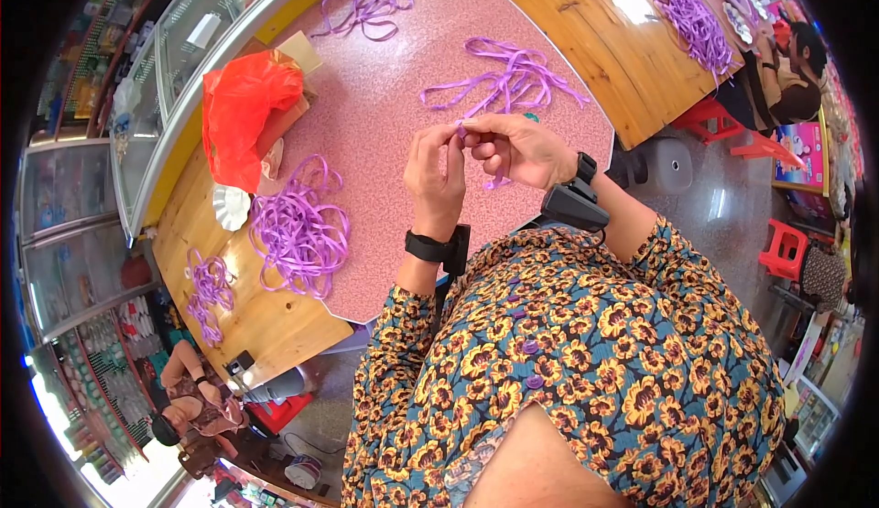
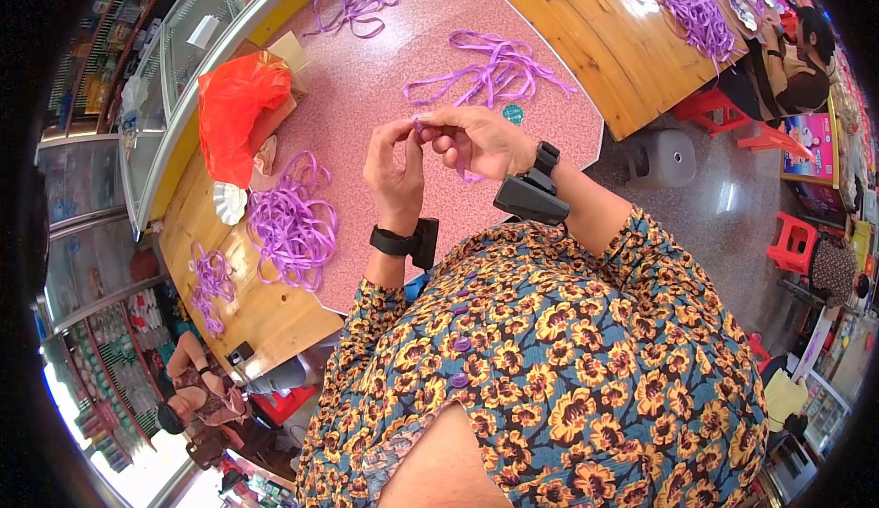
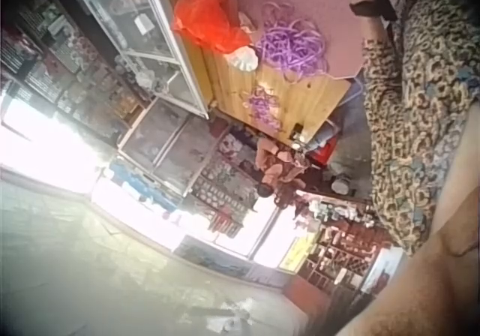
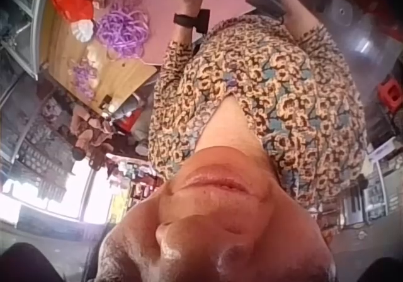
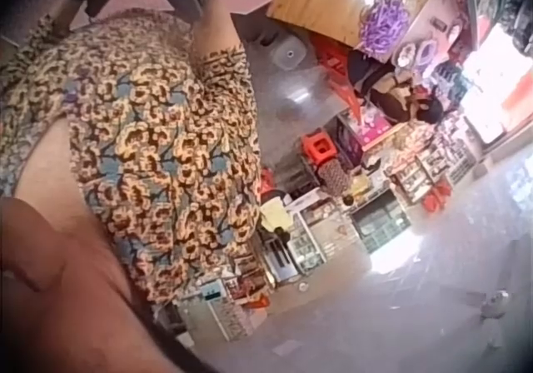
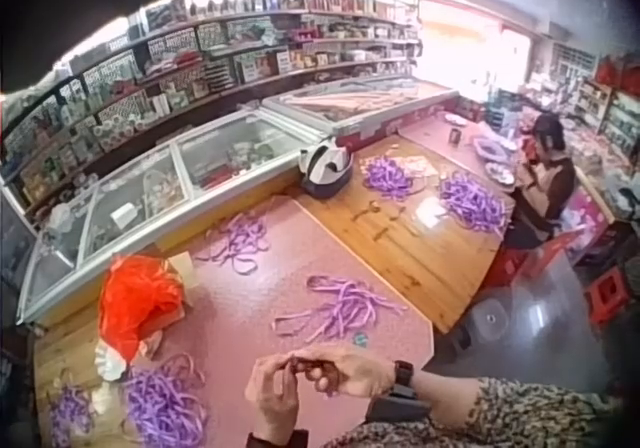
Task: The person picks up a purple ribbon and threads it through a small purple plastic piece by hand. They then repeat the process with a second ribbon and plastic piece.
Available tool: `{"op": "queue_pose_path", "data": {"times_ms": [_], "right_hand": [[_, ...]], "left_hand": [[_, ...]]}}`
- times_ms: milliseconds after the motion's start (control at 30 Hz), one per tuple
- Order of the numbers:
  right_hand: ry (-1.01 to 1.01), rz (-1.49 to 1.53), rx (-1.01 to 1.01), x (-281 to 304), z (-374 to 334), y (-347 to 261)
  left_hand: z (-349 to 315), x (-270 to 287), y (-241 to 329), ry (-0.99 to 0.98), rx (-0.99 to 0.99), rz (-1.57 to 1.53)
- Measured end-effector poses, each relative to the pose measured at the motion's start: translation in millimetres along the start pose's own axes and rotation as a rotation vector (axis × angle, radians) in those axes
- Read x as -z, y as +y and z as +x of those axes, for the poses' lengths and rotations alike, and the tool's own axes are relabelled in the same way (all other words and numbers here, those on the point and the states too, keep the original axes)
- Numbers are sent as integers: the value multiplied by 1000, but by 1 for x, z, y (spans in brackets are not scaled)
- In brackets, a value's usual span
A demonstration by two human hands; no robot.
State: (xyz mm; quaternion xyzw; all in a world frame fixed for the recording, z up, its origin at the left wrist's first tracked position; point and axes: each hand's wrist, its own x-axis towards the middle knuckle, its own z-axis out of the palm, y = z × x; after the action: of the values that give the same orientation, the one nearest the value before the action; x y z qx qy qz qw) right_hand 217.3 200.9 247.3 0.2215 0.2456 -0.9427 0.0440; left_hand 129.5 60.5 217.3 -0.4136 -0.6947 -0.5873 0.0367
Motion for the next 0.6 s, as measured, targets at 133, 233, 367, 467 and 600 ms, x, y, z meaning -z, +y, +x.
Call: {"op": "queue_pose_path", "data": {"times_ms": [133, 233, 367, 467, 600], "right_hand": [[74, -1, 4, 2, 1, 1], [59, -12, 36, 6, 2, 1], [80, -56, 29, 5, 2, 3], [108, -142, 57, 5, 1, 2], [153, -229, 55, 2, -1, 2]], "left_hand": [[3, 1, 1, -26, -48, 28], [2, 4, 2, -45, -23, 23], [-1, 5, -2, -13, 21, 1], [2, 13, -7, -167, -72, 109], [4, 14, -10, -134, -220, 228]]}}
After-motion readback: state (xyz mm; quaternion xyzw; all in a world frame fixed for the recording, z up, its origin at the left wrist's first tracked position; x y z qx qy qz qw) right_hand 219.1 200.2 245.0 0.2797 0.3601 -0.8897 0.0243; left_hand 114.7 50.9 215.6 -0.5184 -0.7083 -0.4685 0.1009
